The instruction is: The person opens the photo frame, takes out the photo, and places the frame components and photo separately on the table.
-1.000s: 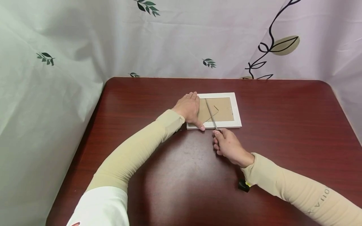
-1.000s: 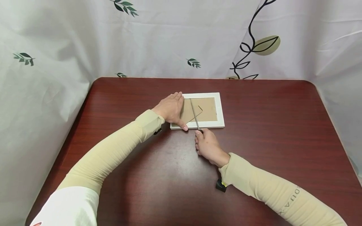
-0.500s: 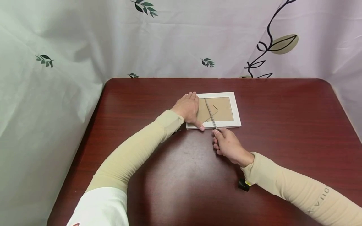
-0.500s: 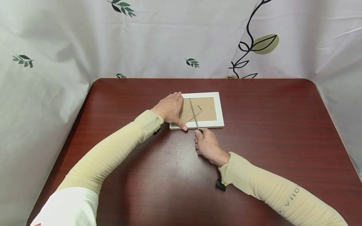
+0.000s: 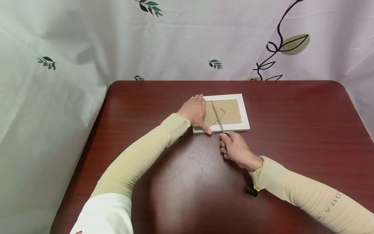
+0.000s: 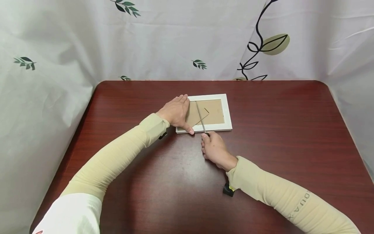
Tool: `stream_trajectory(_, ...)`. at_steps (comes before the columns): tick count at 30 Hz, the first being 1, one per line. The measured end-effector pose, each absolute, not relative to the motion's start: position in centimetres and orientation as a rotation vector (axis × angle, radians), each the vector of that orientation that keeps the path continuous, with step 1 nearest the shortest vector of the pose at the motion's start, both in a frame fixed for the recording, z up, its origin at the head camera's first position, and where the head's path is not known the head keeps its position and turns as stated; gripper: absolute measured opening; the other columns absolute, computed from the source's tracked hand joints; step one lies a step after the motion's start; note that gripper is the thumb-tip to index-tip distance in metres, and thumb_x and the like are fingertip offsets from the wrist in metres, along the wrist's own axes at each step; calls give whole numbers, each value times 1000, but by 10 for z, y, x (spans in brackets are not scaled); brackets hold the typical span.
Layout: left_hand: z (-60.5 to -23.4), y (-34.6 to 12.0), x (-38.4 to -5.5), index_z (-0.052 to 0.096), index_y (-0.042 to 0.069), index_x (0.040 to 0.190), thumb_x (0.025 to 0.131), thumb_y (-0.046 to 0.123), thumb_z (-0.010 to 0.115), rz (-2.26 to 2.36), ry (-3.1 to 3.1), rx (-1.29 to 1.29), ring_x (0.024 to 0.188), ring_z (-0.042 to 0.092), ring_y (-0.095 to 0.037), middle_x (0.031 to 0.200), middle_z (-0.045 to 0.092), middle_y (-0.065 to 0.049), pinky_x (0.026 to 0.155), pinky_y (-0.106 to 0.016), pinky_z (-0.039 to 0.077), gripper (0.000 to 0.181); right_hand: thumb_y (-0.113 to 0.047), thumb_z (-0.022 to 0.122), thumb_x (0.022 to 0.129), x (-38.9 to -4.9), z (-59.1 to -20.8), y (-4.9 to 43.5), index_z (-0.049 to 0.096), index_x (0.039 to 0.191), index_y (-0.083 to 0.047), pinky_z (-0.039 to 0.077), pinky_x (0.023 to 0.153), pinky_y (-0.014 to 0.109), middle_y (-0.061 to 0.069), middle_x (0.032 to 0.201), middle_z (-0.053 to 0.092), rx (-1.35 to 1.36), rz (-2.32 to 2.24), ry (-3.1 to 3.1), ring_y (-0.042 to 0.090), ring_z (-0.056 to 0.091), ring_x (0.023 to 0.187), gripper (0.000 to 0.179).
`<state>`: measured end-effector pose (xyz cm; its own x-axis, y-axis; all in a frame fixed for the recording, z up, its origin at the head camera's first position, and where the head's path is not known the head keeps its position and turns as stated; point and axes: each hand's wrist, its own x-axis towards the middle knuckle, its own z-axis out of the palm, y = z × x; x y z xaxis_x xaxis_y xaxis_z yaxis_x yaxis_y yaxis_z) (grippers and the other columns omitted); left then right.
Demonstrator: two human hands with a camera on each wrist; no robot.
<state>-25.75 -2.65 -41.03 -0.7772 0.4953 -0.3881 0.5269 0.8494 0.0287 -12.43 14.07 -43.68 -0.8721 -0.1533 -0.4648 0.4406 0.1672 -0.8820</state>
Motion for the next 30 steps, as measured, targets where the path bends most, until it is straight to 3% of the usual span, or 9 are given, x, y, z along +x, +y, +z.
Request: stream_trajectory(30, -411, -28, -257, 14, -10, 156, 59, 84, 75, -121, 2653, 790, 153, 12, -35, 164, 11, -27, 124, -38, 8, 148, -17, 31, 111, -125, -433, 141, 44, 114, 6, 43, 47, 21, 3, 78, 45, 280, -1723, 2006, 9, 44, 61, 27)
